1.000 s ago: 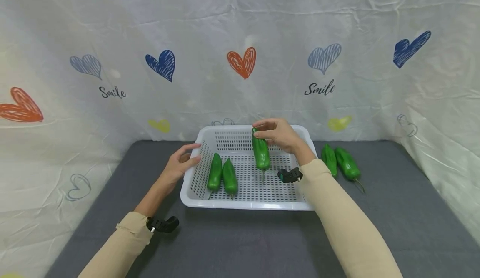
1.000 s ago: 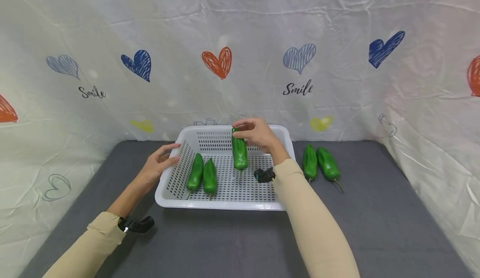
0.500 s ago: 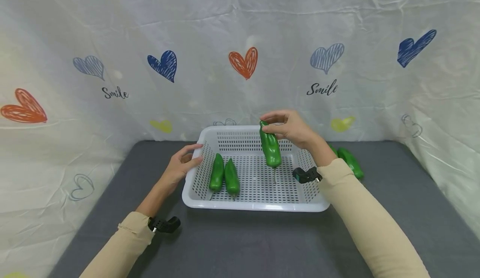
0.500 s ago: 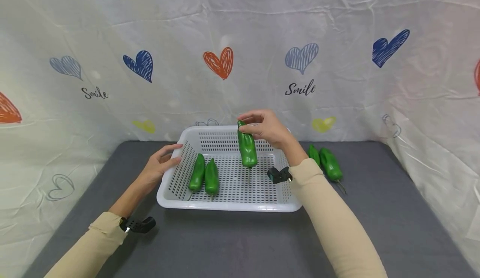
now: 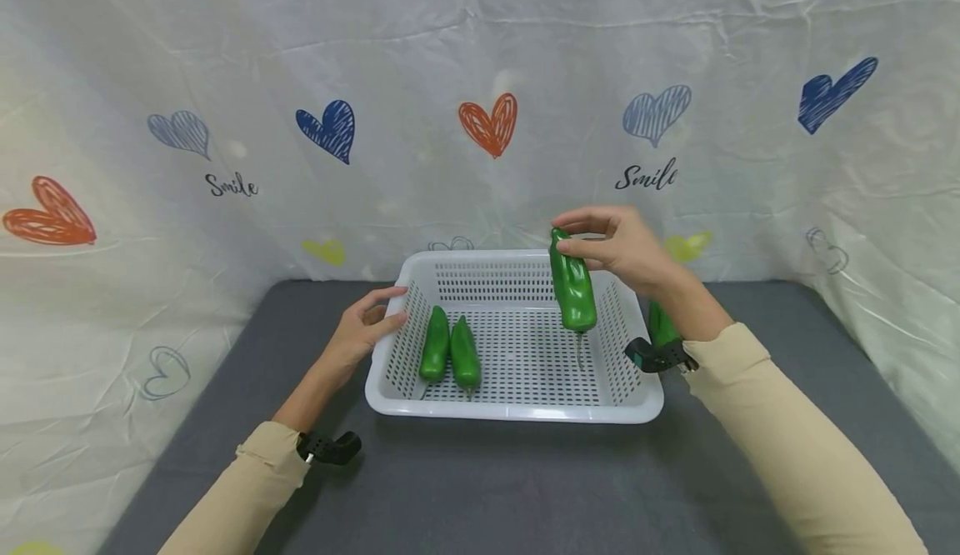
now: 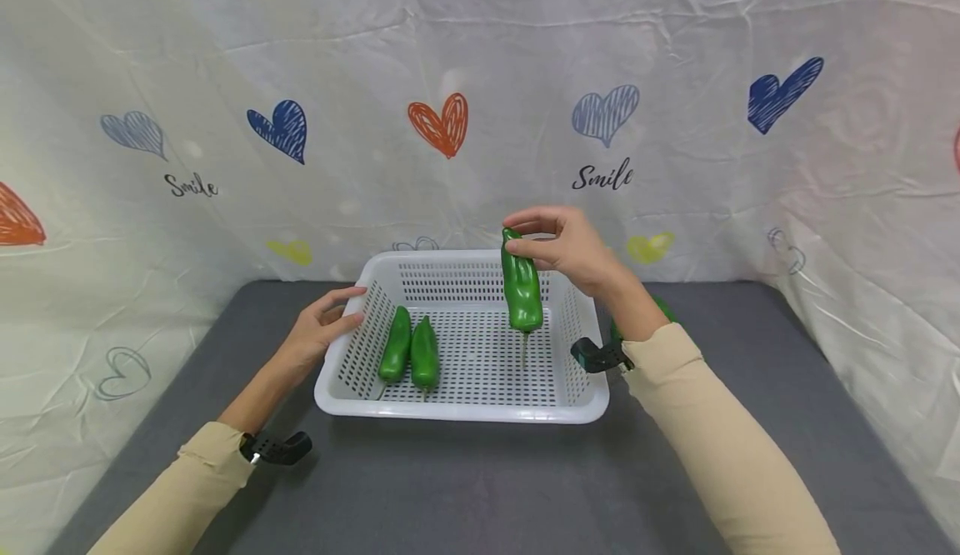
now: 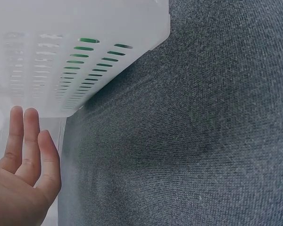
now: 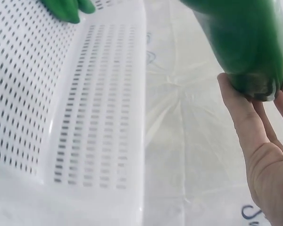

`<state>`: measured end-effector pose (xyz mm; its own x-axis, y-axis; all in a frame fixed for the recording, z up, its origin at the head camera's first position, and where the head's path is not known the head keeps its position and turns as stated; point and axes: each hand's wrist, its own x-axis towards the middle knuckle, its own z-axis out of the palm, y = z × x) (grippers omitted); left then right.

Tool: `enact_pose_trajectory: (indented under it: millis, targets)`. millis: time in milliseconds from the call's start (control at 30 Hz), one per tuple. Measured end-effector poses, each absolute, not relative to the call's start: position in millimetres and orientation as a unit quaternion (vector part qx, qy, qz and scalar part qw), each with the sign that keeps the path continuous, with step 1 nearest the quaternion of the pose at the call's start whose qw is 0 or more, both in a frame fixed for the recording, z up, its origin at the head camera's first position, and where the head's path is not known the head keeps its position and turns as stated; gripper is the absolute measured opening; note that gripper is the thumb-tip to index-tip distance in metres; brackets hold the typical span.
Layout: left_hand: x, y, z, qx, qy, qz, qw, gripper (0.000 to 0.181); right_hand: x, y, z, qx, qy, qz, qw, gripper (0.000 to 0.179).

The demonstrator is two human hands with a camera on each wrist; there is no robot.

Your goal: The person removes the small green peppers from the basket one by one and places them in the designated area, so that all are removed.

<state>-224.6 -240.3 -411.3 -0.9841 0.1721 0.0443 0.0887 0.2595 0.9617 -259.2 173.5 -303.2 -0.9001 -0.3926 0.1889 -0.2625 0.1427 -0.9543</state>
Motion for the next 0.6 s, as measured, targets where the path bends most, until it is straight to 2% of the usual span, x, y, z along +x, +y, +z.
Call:
enact_pose_trajectory:
  millis: [600]
  targets:
    - [-224.1, -240.3, -411.1, 0.085, 0.794, 0.601, 0.032, 0.053, -231.0, 243.2, -299.3, -0.168, 0.781, -0.601, 0.012, 0.041]
